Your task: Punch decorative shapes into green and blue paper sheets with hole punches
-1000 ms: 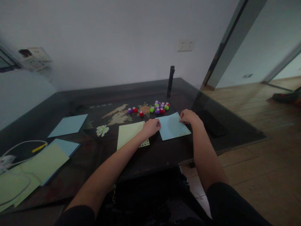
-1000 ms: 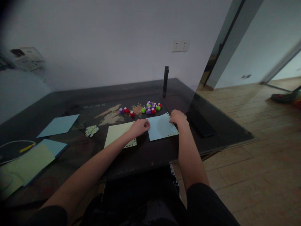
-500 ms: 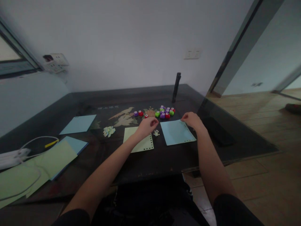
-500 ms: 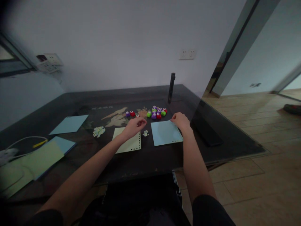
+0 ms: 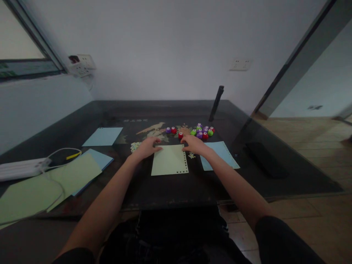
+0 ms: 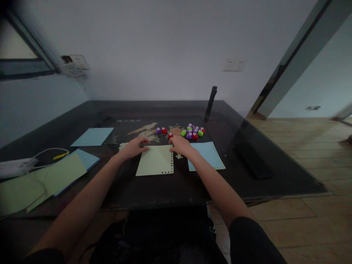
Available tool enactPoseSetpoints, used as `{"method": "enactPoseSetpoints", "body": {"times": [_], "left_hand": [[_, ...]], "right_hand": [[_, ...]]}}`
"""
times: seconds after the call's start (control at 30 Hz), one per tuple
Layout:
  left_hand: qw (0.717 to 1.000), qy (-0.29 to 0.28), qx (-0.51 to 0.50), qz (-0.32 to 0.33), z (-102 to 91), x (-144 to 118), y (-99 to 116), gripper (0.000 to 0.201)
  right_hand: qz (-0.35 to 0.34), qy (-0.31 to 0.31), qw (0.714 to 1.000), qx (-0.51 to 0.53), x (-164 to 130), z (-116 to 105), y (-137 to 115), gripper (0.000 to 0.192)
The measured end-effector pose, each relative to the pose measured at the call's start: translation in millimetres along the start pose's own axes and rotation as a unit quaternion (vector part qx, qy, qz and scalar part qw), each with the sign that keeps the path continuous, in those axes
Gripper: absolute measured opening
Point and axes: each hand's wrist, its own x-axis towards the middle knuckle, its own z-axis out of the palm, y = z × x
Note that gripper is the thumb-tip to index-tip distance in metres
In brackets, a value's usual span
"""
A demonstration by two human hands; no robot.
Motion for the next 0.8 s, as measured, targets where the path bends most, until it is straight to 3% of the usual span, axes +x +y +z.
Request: {"method": "enactPoseSetpoints", "body": {"times": [0.13,0.3,0.67,0.8], "left_hand": [[0.999,-0.042,0.025,0.014,2.8,-1.2,3.6,0.04],[0.998,-0.05,0.029,0.011,4.2,-1.7,2.1,0.041],[0.997,-0.035,0.065,0.017,0.2,-3.4,11.9,0.038],[0.998,-0.018,0.061,0.016,-2.6,-2.4,13.9,0.027]], "right_hand": [[0.001,-0.014,1.0,-0.009,10.6,11.1,1.9,0.04],[-0.021,0.001,1.0,-0.014,10.2,17.6,4.4,0.037],[-0.004,0.045,0.999,0.016,3.1,19.7,0.1,0.036],[0.029,0.058,0.997,0.043,1.4,18.4,0.1,0.032]]}}
